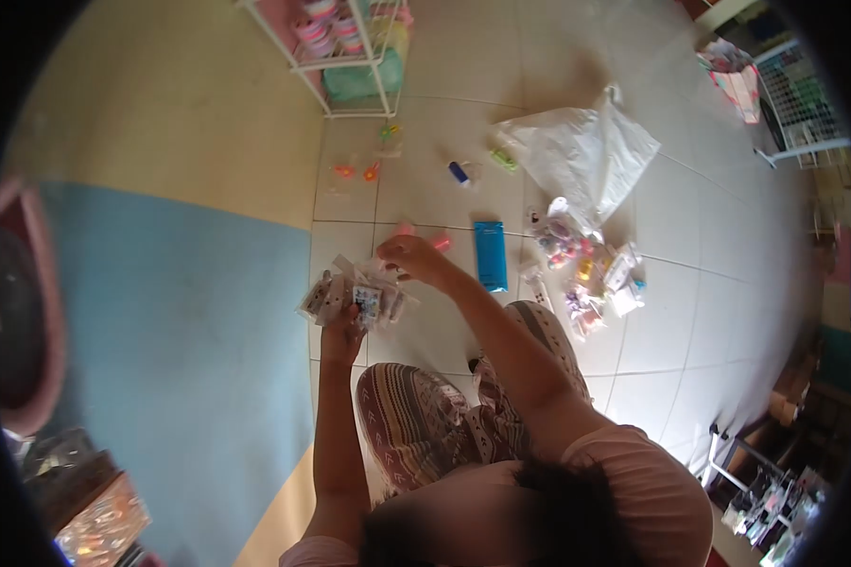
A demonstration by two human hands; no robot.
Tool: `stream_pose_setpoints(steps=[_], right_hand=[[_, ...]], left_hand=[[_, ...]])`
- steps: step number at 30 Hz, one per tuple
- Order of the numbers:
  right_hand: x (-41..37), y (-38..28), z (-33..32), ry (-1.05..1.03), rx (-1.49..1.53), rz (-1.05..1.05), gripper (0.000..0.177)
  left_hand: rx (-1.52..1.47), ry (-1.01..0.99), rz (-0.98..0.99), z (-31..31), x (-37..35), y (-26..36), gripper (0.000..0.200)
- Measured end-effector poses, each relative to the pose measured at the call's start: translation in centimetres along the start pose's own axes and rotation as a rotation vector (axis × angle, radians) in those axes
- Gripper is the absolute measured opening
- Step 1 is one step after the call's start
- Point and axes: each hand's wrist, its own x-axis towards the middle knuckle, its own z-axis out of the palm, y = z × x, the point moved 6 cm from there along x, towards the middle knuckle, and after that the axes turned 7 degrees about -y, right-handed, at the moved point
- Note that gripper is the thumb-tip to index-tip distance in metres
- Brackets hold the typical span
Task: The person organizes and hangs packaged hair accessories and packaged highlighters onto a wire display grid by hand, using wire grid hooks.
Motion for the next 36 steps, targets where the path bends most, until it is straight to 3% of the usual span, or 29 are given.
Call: stream_pose_setpoints(steps=[2, 5, 8, 12, 16, 17, 21, 24, 27, 29, 32, 36], right_hand=[[-5.3, -4.3, -1.1, -0.078, 0.188, 0.176, 0.034], [-11.7, -10.4, -2.4, -0.121, -0.114, 0.014, 0.030], [-18.1, -15.2, -2.9, 0.167, -0.314, -0.024, 0.026], [-28.4, -27.8, -1.4, 0.521, -0.183, -0.224, 0.016], [-35.0, -35.7, -0.5, 0.577, 0.114, -0.207, 0.022], [-36.4, -37.3, -0.3, 0.584, 0.192, -0.197, 0.025], [-40.1, -43.7, 0.9, 0.651, 0.183, -0.385, 0.031], [-41.4, -45.9, 2.5, 0.581, 0.358, -0.233, 0.031], [-41.8, -48.7, 4.5, 0.376, 0.743, -0.314, 0.028], [-40.4, -48.5, 4.7, 0.248, 0.703, -0.327, 0.032], [-41.4, -53.4, 6.4, 0.033, 0.577, -0.404, 0.053], [-41.7, -58.7, 11.5, -0.242, -0.096, -0.556, 0.059]], left_hand=[[0.011, -0.089, -0.082, 4.4, -1.7, 0.3, 0.050], [0.047, -0.205, -0.242, 10.4, -5.1, 0.1, 0.057], [-0.039, -0.253, -0.289, 18.2, -10.1, 1.3, 0.057], [-0.134, -0.187, -0.189, 28.7, -17.3, 6.4, 0.060], [-0.172, -0.255, -0.081, 38.9, -24.3, 13.4, 0.080], [-0.218, -0.289, -0.052, 42.1, -26.4, 15.4, 0.059], [-0.215, -0.312, 0.052, 45.5, -31.2, 19.5, 0.063], [-0.245, -0.321, 0.125, 46.4, -33.9, 20.8, 0.065], [-0.288, -0.316, 0.081, 45.0, -36.6, 20.8, 0.063], [-0.342, -0.326, 0.142, 44.2, -38.4, 20.9, 0.059], [-0.321, -0.233, 0.183, 41.3, -40.6, 19.6, 0.047], [-0.339, -0.170, 0.260, 40.4, -46.1, 20.4, 0.049]])
